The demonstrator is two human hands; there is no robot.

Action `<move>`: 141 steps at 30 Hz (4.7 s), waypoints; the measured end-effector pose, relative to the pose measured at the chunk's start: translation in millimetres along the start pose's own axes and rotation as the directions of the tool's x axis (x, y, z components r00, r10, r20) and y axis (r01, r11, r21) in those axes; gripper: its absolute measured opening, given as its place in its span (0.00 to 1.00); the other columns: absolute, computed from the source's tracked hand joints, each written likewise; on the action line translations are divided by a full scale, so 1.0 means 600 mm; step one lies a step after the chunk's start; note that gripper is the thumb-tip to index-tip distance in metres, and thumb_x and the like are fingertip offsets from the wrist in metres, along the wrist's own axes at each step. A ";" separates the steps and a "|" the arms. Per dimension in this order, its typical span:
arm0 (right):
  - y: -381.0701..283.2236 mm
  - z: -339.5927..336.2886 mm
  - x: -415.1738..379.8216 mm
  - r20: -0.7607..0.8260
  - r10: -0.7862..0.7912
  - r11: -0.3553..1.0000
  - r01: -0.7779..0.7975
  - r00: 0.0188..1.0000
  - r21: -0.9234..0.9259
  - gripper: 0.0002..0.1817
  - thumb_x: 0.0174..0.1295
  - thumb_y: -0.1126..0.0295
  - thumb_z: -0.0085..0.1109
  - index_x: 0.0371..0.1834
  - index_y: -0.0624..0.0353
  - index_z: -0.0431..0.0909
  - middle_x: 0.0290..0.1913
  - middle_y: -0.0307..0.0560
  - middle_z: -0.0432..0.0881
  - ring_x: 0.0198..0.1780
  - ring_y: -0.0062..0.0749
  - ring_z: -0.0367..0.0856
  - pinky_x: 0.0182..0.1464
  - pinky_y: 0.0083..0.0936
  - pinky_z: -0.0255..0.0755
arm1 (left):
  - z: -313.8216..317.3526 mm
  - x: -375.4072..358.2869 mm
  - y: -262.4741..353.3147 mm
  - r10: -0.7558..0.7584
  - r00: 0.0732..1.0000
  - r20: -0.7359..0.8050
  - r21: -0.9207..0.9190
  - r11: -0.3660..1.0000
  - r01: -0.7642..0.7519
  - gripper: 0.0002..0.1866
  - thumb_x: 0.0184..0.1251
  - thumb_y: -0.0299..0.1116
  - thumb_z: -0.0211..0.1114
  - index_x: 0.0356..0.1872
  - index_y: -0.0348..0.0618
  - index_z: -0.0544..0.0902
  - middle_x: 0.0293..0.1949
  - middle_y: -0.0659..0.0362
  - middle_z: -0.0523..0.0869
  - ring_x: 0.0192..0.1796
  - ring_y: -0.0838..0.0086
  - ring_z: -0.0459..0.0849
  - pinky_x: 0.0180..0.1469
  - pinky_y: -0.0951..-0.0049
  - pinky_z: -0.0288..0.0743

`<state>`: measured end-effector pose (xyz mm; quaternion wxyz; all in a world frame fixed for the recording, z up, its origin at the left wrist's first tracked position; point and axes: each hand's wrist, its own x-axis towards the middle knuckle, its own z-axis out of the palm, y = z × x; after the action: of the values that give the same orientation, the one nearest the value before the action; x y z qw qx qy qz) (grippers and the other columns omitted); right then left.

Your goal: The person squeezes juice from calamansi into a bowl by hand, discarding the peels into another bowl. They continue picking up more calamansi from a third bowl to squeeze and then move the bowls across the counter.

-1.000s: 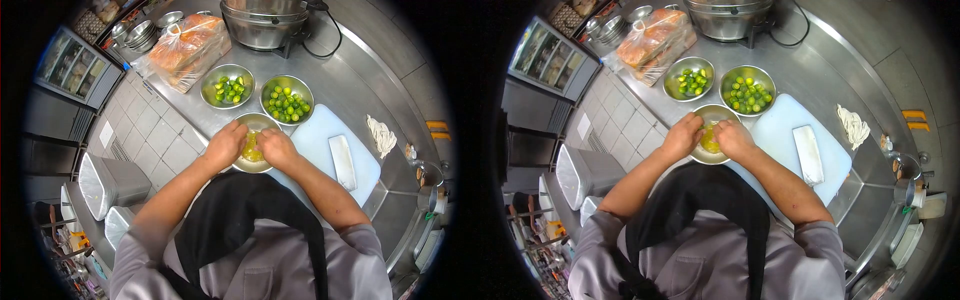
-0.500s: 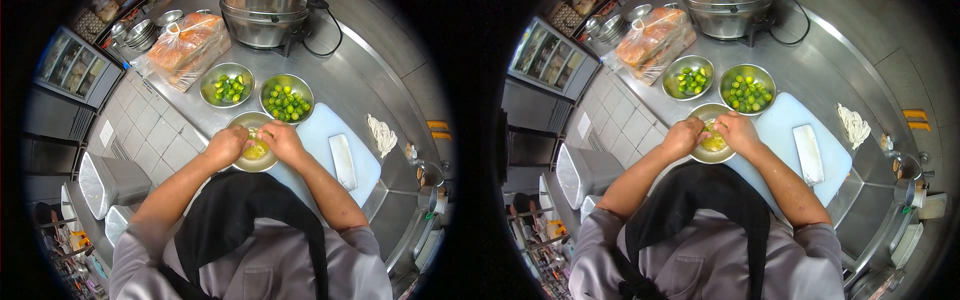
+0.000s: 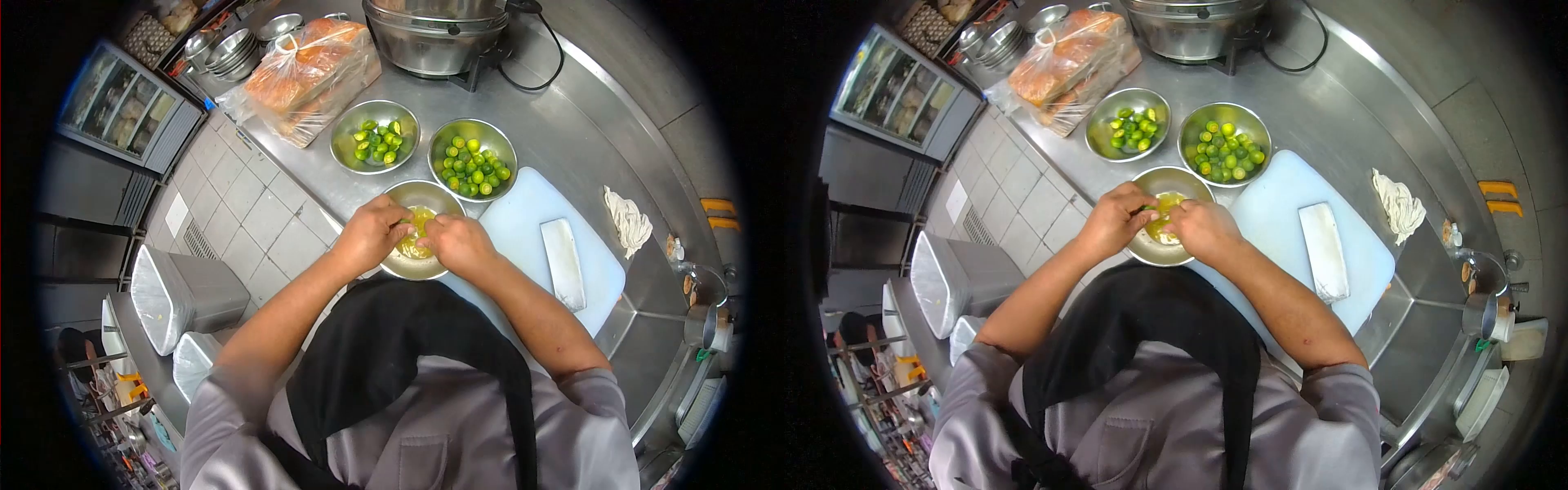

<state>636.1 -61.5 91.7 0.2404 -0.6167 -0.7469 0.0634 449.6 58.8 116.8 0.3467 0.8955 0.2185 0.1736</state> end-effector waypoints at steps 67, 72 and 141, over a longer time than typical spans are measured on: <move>0.185 -0.086 0.151 -0.087 0.473 0.868 -0.480 0.877 -0.124 0.16 0.68 0.63 0.64 0.54 0.57 0.83 0.49 0.60 0.86 0.51 0.57 0.85 0.54 0.49 0.80 | -0.115 0.178 -0.054 0.046 0.971 -0.236 0.459 0.886 0.070 0.17 0.70 0.41 0.69 0.53 0.44 0.84 0.46 0.45 0.86 0.51 0.48 0.85 0.53 0.52 0.79; 0.211 -0.029 0.134 -0.061 0.548 0.801 -0.545 0.834 -0.249 0.15 0.68 0.64 0.61 0.54 0.58 0.82 0.49 0.58 0.86 0.53 0.55 0.86 0.55 0.48 0.80 | 0.007 0.275 -0.006 0.196 0.974 0.109 0.447 0.866 -0.225 0.10 0.68 0.29 0.64 0.48 0.41 0.86 0.50 0.47 0.85 0.56 0.52 0.85 0.57 0.57 0.80; 0.020 0.008 0.002 0.063 0.028 0.996 -0.022 0.998 -0.081 0.12 0.68 0.62 0.62 0.32 0.58 0.82 0.30 0.49 0.83 0.33 0.47 0.86 0.36 0.43 0.80 | 0.054 0.001 -0.033 0.197 0.978 -0.062 0.196 0.964 -0.182 0.09 0.66 0.34 0.73 0.34 0.41 0.82 0.32 0.51 0.81 0.31 0.51 0.82 0.34 0.53 0.77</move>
<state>644.6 -56.6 82.9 0.1907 -0.6328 -0.7483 0.0561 459.9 54.7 80.6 0.2327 0.9334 0.1612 0.2206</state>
